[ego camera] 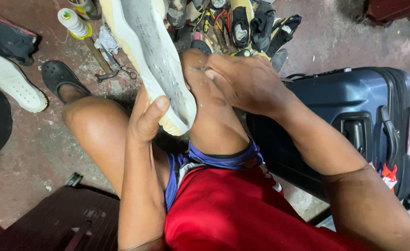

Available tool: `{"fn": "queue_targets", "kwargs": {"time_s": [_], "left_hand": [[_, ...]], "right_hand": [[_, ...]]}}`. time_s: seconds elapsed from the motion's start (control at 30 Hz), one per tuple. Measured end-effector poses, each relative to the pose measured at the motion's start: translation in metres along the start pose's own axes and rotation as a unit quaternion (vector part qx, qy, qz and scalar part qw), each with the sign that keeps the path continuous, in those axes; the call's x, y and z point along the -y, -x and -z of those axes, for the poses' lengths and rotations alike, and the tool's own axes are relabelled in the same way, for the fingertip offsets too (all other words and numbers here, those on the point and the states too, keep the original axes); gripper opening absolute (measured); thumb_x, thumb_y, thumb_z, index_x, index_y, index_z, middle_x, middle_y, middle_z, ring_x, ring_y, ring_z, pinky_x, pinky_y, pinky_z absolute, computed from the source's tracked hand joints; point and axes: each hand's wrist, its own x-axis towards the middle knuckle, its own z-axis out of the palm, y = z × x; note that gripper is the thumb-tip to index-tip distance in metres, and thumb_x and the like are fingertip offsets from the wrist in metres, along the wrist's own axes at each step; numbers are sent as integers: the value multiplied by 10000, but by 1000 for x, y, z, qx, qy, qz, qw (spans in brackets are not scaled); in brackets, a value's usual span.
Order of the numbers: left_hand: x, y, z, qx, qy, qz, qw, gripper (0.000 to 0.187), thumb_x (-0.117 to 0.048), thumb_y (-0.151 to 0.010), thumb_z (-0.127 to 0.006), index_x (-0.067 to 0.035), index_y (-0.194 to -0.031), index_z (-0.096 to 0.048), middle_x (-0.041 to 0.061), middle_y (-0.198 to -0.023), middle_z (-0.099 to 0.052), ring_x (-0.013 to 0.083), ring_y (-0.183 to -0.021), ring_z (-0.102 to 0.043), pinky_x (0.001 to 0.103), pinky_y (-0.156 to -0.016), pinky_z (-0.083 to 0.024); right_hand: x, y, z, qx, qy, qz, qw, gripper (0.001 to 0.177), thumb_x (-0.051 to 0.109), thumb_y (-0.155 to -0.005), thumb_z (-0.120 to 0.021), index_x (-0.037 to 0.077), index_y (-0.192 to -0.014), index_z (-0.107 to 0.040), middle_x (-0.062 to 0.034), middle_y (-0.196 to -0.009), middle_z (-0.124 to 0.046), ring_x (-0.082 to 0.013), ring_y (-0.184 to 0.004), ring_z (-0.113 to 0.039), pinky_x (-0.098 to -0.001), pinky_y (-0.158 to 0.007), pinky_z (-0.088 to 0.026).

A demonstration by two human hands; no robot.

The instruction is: The person sits on the floor and cleans a white shoe insole using a small white cloth and a metal tool. They repeatedly wipe the insole surface and scrape along the edges and grooves, then place the insole on the floor and continue cleaning it.

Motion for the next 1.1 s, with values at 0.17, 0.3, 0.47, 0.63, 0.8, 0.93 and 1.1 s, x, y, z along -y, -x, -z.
{"fn": "queue_targets", "kwargs": {"time_s": [0.17, 0.3, 0.47, 0.63, 0.8, 0.93, 1.1], "left_hand": [[1, 0, 4, 15, 123, 10, 992, 984, -565, -834, -768, 71, -1497, -418, 200, -1391, -586, 308, -1284, -608, 429, -1151, -477], [13, -1, 9, -75, 121, -6, 990, 915, -638, -982, -572, 96, -1512, -435, 209, -1403, -602, 293, -1272, -628, 431, -1143, -496], [20, -3, 19, -72, 88, 22, 993, 870, -643, -1061, -422, 72, -1554, -382, 173, -1488, -545, 249, -1354, -564, 394, -1180, -451], [16, -9, 19, -41, 123, 34, 991, 852, -620, -1062, -449, 61, -1568, -369, 161, -1491, -543, 248, -1346, -561, 394, -1164, -455], [12, -15, 16, -44, 168, 14, 985, 803, -585, -1078, -443, 34, -1584, -367, 133, -1472, -558, 231, -1328, -575, 383, -1165, -467], [8, -18, 13, -40, 169, 3, 985, 772, -590, -1087, -422, 30, -1547, -417, 150, -1383, -605, 252, -1233, -622, 409, -1101, -512], [11, -25, 9, -45, 176, -9, 983, 768, -595, -1122, -395, 54, -1525, -469, 167, -1343, -620, 261, -1247, -627, 413, -1134, -508]], "right_hand": [[0, -13, -3, -50, -56, 57, 996, 126, 174, -1092, -596, 55, -1054, -581, -147, -922, -622, -386, -881, -643, -478, -710, -501], [3, -19, -5, -54, -14, 58, 997, 178, 186, -1082, -634, 57, -974, -577, -138, -878, -617, -374, -817, -642, -472, -672, -493], [-9, -33, -16, -71, 67, 121, 988, 212, 217, -1081, -668, 58, -981, -570, -103, -892, -627, -331, -821, -665, -448, -650, -501], [-14, -53, -23, -62, 109, 122, 985, 219, 262, -1077, -656, 81, -977, -584, -80, -882, -632, -315, -803, -669, -431, -620, -500], [4, -38, -23, -10, 72, 122, 990, 179, 263, -1056, -651, 96, -1004, -619, -74, -848, -629, -272, -754, -680, -399, -586, -509], [5, -29, -19, -32, 93, 100, 990, 176, 267, -1042, -670, 111, -974, -623, -66, -824, -625, -277, -754, -681, -395, -569, -495], [-7, -37, -15, -71, 115, 76, 988, 170, 238, -1044, -676, 95, -985, -605, -83, -850, -634, -290, -754, -674, -401, -591, -499]]}}
